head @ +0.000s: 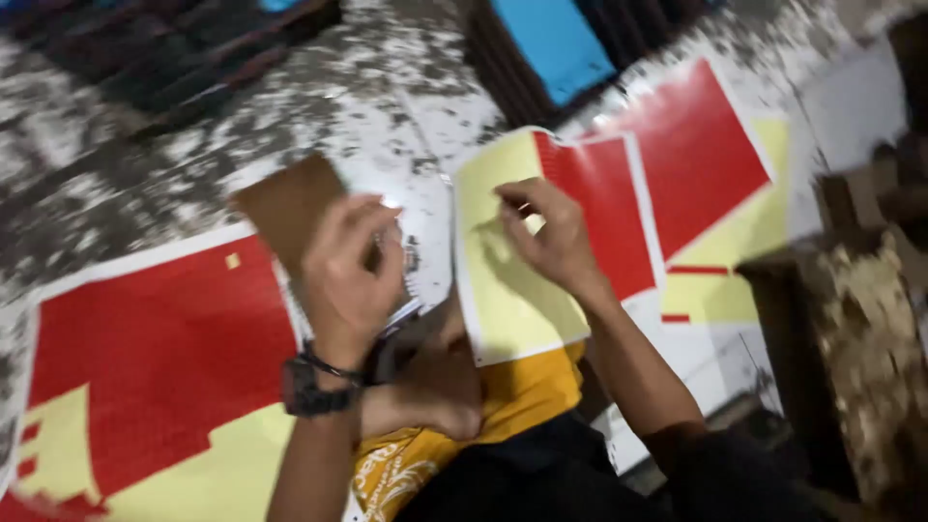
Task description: The person sits on the floor and assembles notebooks by hand. They peel small red adhesive strips from a sheet and apply them to the spine of a stack of colorful paper sheets, pressing them down to secure the binding.
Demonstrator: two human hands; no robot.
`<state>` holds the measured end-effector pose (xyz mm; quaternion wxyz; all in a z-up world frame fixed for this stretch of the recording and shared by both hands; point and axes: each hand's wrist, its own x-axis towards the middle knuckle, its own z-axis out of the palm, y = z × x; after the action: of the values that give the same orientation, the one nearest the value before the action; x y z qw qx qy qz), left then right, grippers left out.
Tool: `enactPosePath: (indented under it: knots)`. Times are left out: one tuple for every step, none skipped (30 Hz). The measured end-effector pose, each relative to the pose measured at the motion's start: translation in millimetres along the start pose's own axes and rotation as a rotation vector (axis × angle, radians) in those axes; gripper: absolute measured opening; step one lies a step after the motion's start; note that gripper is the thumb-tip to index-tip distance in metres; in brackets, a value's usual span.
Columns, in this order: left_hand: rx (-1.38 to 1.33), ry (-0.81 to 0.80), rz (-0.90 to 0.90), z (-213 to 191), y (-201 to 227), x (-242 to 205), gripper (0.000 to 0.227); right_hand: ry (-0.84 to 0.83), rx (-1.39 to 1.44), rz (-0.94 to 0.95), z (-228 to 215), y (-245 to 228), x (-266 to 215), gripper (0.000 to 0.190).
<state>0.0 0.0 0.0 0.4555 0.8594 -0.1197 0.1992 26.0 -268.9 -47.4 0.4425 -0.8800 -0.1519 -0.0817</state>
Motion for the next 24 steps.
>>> enactPosePath:
  knots:
    - [-0.021, -0.026, 0.012, 28.9, 7.6, -6.9, 0.021, 0.022, -0.015, 0.024, -13.1, 23.1, -15.7, 0.027]
    - [-0.191, -0.077, -0.02, 56.7, 15.9, -14.5, 0.022, 0.115, -0.033, 0.184, -26.1, 45.0, -32.2, 0.025]
    - [-0.351, -0.127, -0.056, 81.5, 24.0, -21.8, 0.024, 0.206, -0.043, 0.336, -37.0, 66.0, -46.1, 0.024]
    - [-0.363, -0.149, -0.047, 110.8, 22.2, -31.3, 0.024, 0.225, -0.049, 0.353, -41.9, 71.3, -59.7, 0.024]
    - [-0.415, -0.225, -0.103, 139.1, 19.0, -40.7, 0.028, 0.211, -0.085, 0.466, -44.4, 77.1, -71.1, 0.023]
    - [-0.465, -0.301, -0.159, 166.6, 15.9, -51.0, 0.032, 0.196, -0.119, 0.579, -46.4, 82.4, -82.7, 0.023]
    - [-0.468, -0.32, -0.147, 180.1, 18.7, -55.6, 0.032, 0.215, -0.117, 0.59, -42.5, 85.3, -88.2, 0.023]
    - [-0.467, -0.357, -0.233, 193.5, 21.3, -60.4, 0.034, 0.237, -0.072, 0.684, -38.3, 88.4, -93.3, 0.025]
    - [-0.461, -0.395, -0.325, 205.5, 23.6, -67.2, 0.037, 0.255, -0.021, 0.781, -32.6, 91.0, -99.5, 0.028]
    - [-0.458, -0.415, -0.318, 212.4, 24.7, -70.3, 0.037, 0.27, -0.014, 0.794, -32.8, 77.4, -94.8, 0.028]
    - [-0.407, -0.389, -0.31, 218.8, 25.3, -73.0, 0.037, 0.291, -0.028, 0.793, -33.2, 64.1, -88.6, 0.031]
    - [-0.357, -0.363, -0.3, 224.6, 25.4, -75.9, 0.036, 0.311, -0.042, 0.791, -33.2, 50.5, -82.2, 0.035]
    - [-0.35, -0.378, -0.296, 226.8, 25.2, -76.4, 0.036, 0.321, -0.032, 0.802, -27.6, 61.6, -87.9, 0.035]
    - [-0.339, -0.38, -0.339, 228.3, 24.4, -77.0, 0.038, 0.385, -0.043, 0.758, -21.2, 72.2, -93.4, 0.035]
    - [-0.328, -0.376, -0.382, 230.2, 23.4, -76.3, 0.04, 0.446, -0.055, 0.71, -14.8, 83.2, -97.3, 0.034]
    - [-0.322, -0.387, -0.377, 229.1, 24.8, -74.6, 0.04, 0.455, -0.048, 0.717, -9.2, 85.9, -100.1, 0.034]
    - [-0.322, -0.389, -0.414, 228.3, 26.7, -73.6, 0.039, 0.5, -0.059, 0.675, -3.9, 88.9, -102.6, 0.03]
    - [-0.323, -0.391, -0.451, 227.0, 28.2, -72.7, 0.038, 0.546, -0.072, 0.632, 2.0, 91.5, -105.2, 0.026]
    - [-0.317, -0.395, -0.45, 227.1, 30.2, -71.6, 0.038, 0.548, -0.065, 0.635, 3.4, 90.0, -104.6, 0.026]
    - [-0.315, -0.389, -0.47, 227.0, 31.9, -70.5, 0.034, 0.582, -0.098, 0.597, 5.1, 88.3, -103.9, 0.024]
    - [-0.314, -0.381, -0.491, 227.0, 34.1, -70.0, 0.031, 0.615, -0.133, 0.558, 6.2, 86.4, -103.7, 0.022]
    - [-0.309, -0.385, -0.49, 226.7, 36.8, -67.6, 0.031, 0.617, -0.129, 0.561, 5.2, 84.8, -104.1, 0.022]
    - [-0.329, -0.357, -0.517, 226.5, 39.5, -65.3, 0.029, 0.627, -0.049, 0.556, 4.2, 83.2, -104.5, 0.02]
    - [-0.348, -0.33, -0.543, 226.1, 42.1, -62.8, 0.027, 0.637, 0.031, 0.55, 3.3, 81.4, -104.8, 0.018]
